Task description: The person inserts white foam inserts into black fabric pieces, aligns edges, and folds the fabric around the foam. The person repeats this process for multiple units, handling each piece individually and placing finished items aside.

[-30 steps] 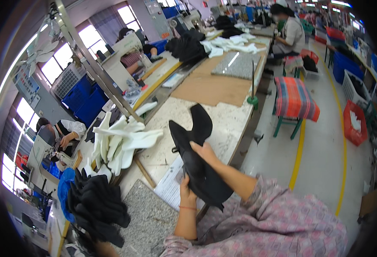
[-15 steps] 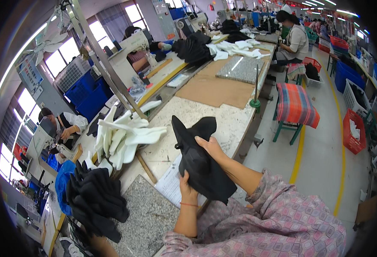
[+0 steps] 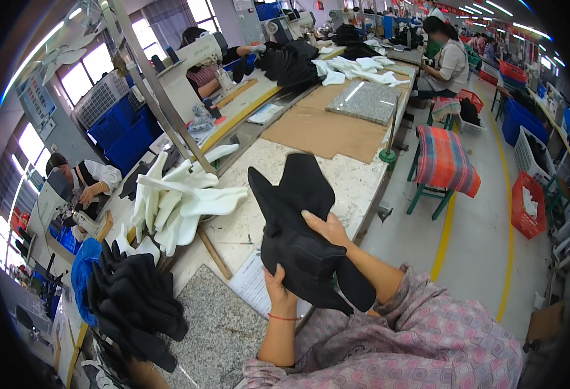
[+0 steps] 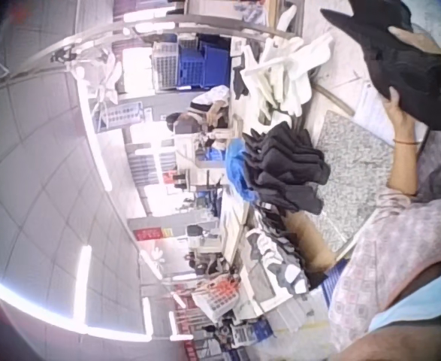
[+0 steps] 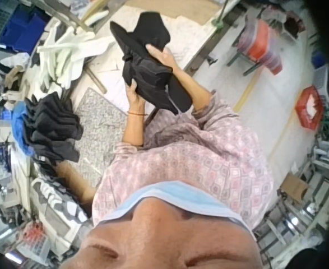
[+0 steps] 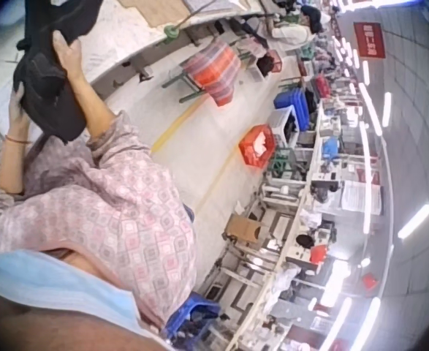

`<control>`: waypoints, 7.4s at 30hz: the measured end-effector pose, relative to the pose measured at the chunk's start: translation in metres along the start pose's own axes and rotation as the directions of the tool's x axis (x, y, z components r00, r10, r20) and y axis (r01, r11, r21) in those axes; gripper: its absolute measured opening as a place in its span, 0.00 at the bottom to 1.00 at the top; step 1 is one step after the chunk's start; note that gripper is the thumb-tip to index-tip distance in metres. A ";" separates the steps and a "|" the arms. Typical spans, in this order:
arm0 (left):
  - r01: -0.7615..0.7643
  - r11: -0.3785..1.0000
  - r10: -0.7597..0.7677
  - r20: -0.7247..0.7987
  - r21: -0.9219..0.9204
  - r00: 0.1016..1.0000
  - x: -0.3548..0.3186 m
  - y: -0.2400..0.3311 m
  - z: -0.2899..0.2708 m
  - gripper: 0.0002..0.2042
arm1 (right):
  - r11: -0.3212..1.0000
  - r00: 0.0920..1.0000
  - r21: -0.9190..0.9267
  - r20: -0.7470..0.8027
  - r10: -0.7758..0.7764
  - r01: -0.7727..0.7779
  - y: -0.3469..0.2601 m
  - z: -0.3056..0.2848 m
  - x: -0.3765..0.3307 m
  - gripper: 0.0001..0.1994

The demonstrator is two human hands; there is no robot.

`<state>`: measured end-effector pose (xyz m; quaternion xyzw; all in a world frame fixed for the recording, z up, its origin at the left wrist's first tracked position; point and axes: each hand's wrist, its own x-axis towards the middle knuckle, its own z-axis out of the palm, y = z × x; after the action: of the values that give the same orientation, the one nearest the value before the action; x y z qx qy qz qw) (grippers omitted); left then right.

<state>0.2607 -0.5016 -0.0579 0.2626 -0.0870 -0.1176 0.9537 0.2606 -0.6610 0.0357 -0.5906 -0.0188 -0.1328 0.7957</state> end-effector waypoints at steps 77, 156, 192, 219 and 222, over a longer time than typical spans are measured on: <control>-0.410 -0.206 0.097 0.435 0.889 0.895 -0.010 0.070 0.100 0.15 | 0.633 0.752 -0.609 -0.090 -0.653 0.477 0.003 -0.012 -0.044 0.07; -0.741 -0.534 -0.117 0.833 0.406 0.541 0.003 0.070 0.134 0.23 | 0.481 0.800 -0.780 0.040 -0.599 0.399 -0.054 0.015 -0.028 0.12; -0.697 -0.476 0.007 0.795 0.537 0.607 -0.001 0.065 0.133 0.21 | 0.522 0.762 -0.695 0.059 -0.645 0.495 -0.057 0.002 -0.024 0.17; -0.756 -0.497 -0.023 0.865 0.425 0.501 0.009 0.037 0.151 0.23 | 0.941 0.975 -0.301 0.111 0.195 -0.154 -0.072 -0.071 0.026 0.22; -0.809 -0.417 -0.087 0.868 0.414 0.489 0.008 0.050 0.158 0.24 | 0.890 0.737 -0.159 0.509 0.445 -0.428 -0.044 -0.070 0.036 0.22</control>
<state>0.2412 -0.5377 0.1027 0.7506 -0.5211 0.3176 0.2533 0.2760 -0.7454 0.0623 -0.6040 -0.0976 0.2260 0.7580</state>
